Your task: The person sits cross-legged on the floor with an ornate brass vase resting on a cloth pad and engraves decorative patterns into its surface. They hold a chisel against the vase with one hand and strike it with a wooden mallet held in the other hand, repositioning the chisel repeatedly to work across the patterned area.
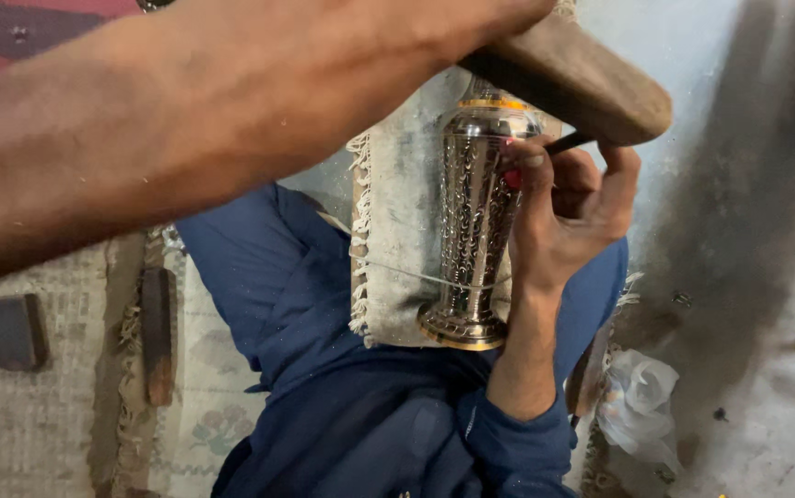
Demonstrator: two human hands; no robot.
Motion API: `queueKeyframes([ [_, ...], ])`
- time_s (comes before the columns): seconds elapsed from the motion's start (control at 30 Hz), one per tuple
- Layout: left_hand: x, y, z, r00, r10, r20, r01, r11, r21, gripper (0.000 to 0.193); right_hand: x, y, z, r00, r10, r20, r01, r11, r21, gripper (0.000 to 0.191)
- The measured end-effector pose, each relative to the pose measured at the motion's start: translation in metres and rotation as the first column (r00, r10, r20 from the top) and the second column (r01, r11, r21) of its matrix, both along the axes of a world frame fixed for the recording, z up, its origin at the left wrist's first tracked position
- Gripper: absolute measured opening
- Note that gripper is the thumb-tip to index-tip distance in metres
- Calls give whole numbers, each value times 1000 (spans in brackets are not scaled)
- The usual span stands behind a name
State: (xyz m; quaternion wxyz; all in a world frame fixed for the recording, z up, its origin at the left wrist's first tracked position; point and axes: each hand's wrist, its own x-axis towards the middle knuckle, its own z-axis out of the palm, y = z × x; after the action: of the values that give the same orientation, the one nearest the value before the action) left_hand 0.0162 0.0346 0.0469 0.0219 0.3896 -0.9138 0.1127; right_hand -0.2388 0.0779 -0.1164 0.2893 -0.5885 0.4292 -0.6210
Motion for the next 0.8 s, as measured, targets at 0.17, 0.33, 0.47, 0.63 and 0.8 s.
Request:
queueKeyframes([
  [0.17, -6, -1, 8, 994, 107, -1, -105, 975, 198, 36, 1, 0, 2, 1000, 12, 5, -12, 1000, 2, 37],
  [0.33, -10, 0, 11, 988, 149, -25, -140, 963, 232, 30, 1, 1, 1, 1000, -16, -3, 16, 1000, 27, 40],
  [0.47, -8, -2, 2, 988, 120, -92, -100, 974, 201, 24, -2, 0, -1, 1000, 25, -12, -25, 1000, 8, 36],
  [0.63, -9, -6, 1, 981, 179, 70, -190, 958, 216, 21, -5, 0, -3, 999, 34, 42, -35, 999, 37, 36],
  [0.8, -12, -9, 15, 987, 132, 87, -146, 972, 185, 27, -7, -1, -2, 996, 54, 77, -59, 996, 63, 37],
])
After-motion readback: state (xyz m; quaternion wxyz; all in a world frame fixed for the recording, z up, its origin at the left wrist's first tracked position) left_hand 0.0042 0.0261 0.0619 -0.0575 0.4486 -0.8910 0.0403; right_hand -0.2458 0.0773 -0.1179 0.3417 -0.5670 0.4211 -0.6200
